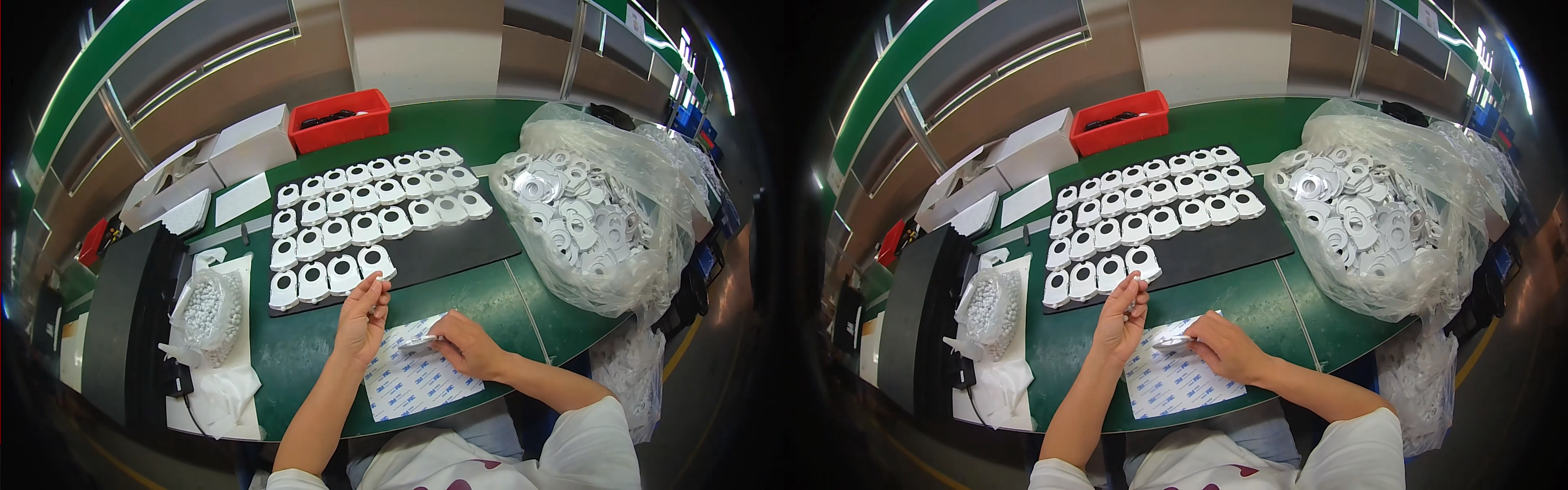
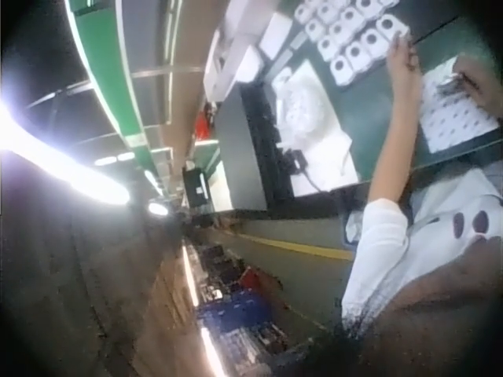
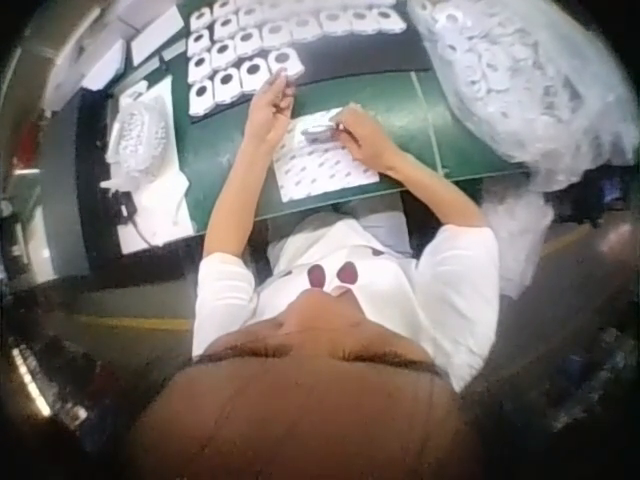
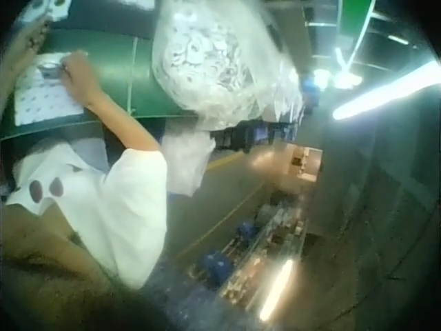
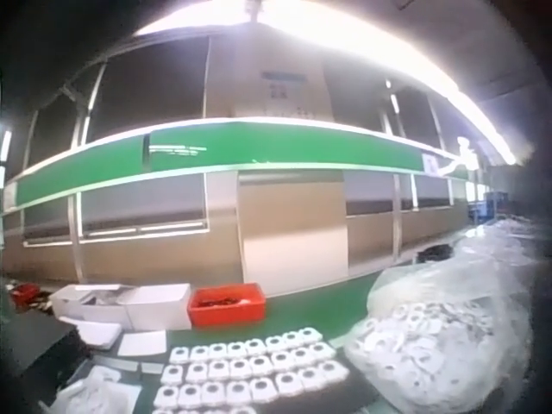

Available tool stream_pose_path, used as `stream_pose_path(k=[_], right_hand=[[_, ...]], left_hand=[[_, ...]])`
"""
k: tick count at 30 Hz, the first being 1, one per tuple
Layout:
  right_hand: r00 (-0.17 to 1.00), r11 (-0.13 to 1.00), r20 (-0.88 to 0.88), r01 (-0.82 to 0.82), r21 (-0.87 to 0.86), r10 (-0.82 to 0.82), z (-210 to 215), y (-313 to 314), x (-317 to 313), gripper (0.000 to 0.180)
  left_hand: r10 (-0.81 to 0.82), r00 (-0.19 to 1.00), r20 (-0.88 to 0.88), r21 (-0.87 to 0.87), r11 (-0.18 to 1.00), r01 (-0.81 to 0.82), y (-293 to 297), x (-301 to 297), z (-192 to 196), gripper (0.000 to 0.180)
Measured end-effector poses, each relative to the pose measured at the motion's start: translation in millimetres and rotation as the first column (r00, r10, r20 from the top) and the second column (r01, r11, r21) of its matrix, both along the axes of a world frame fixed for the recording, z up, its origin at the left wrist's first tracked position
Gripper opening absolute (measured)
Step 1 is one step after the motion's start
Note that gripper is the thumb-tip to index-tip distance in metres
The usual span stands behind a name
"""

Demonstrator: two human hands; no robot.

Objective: The person assembles plastic components for light fixtures by hand at a factory workbench.

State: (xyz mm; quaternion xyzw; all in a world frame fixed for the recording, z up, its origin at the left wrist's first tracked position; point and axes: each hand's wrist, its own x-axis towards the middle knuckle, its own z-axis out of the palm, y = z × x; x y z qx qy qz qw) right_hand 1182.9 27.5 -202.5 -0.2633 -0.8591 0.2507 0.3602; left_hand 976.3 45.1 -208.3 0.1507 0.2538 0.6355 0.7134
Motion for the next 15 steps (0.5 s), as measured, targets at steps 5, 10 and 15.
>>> stream_pose_path(k=[5, 10, 15], right_hand=[[0.992, 0.975, -0.069, 0.085, -0.206, -0.102, 1.7, -1.7, 6.9, 0.014], [0.819, 0.822, -0.492, -0.045, -0.567, -0.295, 20.2, 19.8, 4.4, 0.012], [0.801, 0.807, -0.517, -0.073, -0.586, -0.303, 38.6, 34.7, -8.7, 0.012]], left_hand=[[-0.016, 1.000, -0.015, -0.028, 1.000, 0.015, -2.0, 5.0, 5.4, 0.022], [-0.095, 0.994, -0.058, -0.011, 0.995, 0.095, -8.6, 13.9, 18.0, 0.019], [-0.139, 0.989, -0.058, -0.012, 0.990, 0.138, -11.1, 18.7, 14.2, 0.010]])
